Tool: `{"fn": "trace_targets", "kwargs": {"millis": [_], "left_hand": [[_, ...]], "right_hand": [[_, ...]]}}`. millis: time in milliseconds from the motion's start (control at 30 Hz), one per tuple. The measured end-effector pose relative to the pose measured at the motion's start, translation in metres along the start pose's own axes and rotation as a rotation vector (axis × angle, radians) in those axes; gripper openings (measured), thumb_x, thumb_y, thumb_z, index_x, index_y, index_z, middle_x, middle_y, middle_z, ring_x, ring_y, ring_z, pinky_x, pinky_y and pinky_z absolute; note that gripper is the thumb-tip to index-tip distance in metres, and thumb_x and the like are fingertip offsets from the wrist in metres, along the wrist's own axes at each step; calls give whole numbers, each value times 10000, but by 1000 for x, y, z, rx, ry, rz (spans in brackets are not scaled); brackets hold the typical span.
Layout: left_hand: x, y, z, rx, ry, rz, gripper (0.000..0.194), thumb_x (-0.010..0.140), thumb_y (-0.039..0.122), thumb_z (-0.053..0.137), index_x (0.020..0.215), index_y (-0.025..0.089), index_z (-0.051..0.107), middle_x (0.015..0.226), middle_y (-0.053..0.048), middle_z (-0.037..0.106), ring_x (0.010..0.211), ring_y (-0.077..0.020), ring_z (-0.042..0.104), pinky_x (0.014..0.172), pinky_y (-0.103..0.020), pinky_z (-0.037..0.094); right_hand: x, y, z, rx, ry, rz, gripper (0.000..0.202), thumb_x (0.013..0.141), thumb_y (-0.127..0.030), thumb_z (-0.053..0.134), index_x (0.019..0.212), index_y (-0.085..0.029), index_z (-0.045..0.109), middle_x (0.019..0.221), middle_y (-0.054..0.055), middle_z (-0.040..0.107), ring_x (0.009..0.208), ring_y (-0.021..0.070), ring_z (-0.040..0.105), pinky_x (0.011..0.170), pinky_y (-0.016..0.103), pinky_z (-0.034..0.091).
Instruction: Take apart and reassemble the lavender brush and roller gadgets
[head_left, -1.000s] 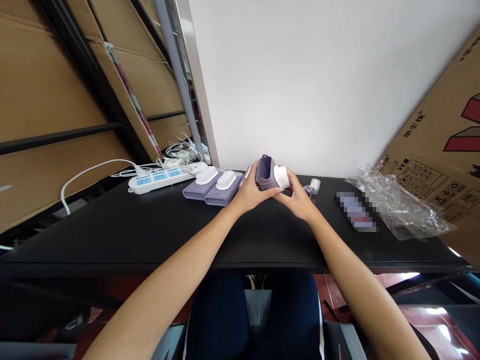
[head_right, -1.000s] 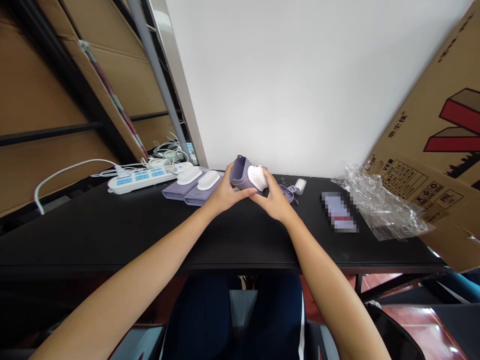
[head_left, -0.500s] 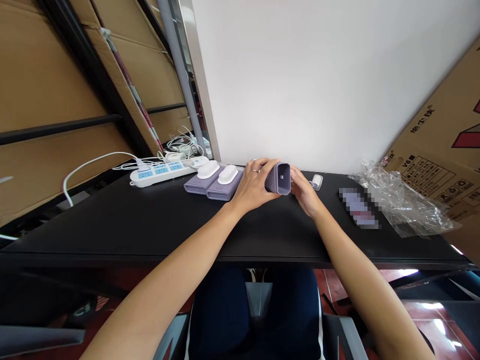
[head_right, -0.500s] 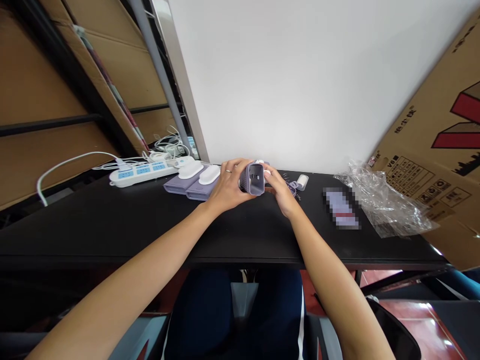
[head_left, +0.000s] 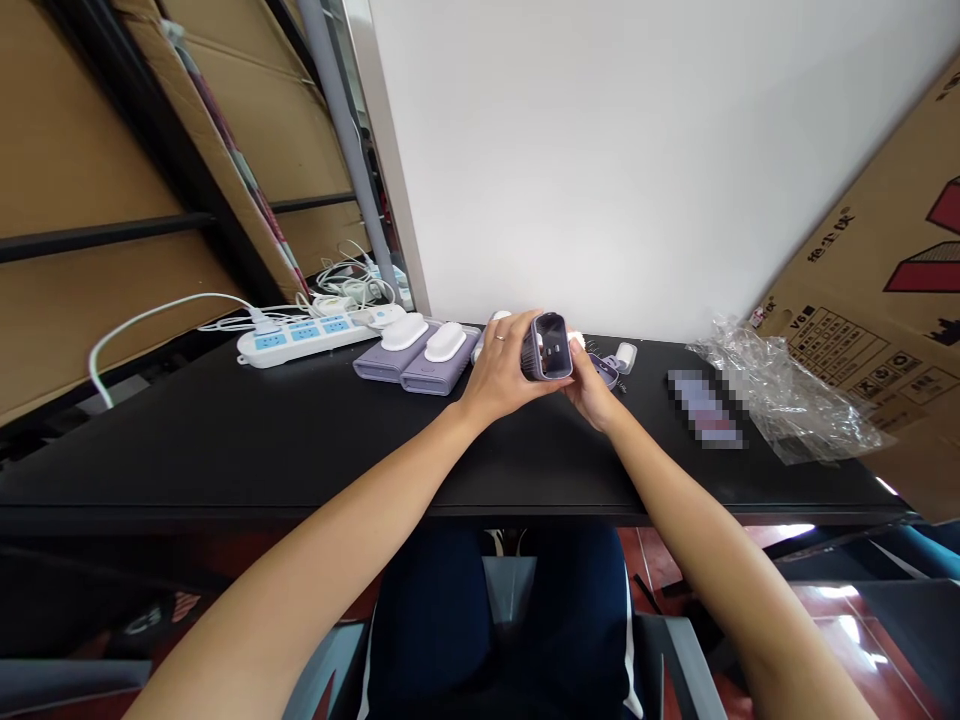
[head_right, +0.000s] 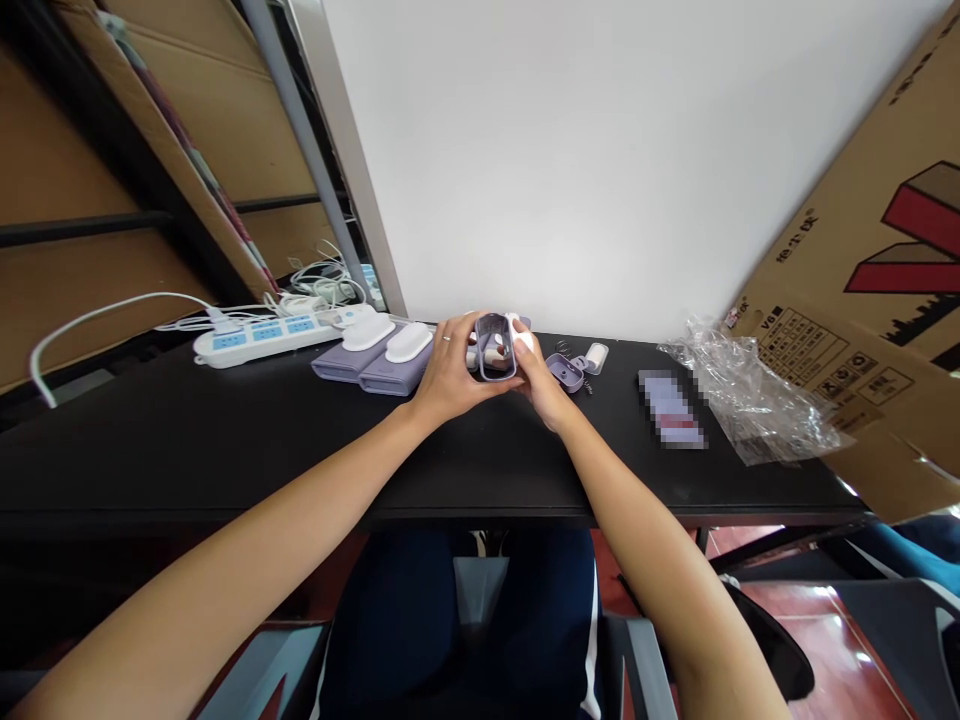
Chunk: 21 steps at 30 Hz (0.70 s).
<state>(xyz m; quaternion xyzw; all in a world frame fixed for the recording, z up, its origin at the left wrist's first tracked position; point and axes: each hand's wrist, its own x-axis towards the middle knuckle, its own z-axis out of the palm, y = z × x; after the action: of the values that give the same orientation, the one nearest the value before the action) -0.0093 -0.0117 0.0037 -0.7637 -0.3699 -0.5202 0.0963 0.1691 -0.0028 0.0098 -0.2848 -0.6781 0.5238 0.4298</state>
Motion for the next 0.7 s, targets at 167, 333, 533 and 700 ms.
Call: {"fn": "trace_targets", "kwargs": {"millis": [167,333,533,700], "left_hand": [[-2,0,5,6,11,29,1000,737,552,896,1529,247,367,1457,-169,594,1355,-361,563,1151,-524,449],[-4,2,9,-72,9,-19,995,755,537,889,1530,241,340,1469,-177,584,1370,-346,592,1137,-493,485],[-6,6,8,-169,6,-104,990,741,566,890,1516,244,364,1466,-174,598,1325,-330,641,1096,-465,531],[-4,11,5,-209,-9,-141,953,747,551,890,1505,248,398,1443,-163,624,1294,-328,660,1068,-462,549]], "right_hand": [[3,9,2,76,66,-104,691,982,-739,440,1499,-281,462,1408,73,654,1243,262,665,1051,438,561],[6,16,3,28,176,-145,652,946,-780,469,1354,-272,500,1321,73,664,1224,261,661,1079,442,537],[3,8,5,-27,210,-138,621,936,-785,466,1287,-274,495,1292,73,652,1230,256,637,1104,437,513],[-1,1,9,-78,223,-110,631,938,-798,419,1295,-281,482,1250,69,646,1159,250,647,959,394,564]]}}
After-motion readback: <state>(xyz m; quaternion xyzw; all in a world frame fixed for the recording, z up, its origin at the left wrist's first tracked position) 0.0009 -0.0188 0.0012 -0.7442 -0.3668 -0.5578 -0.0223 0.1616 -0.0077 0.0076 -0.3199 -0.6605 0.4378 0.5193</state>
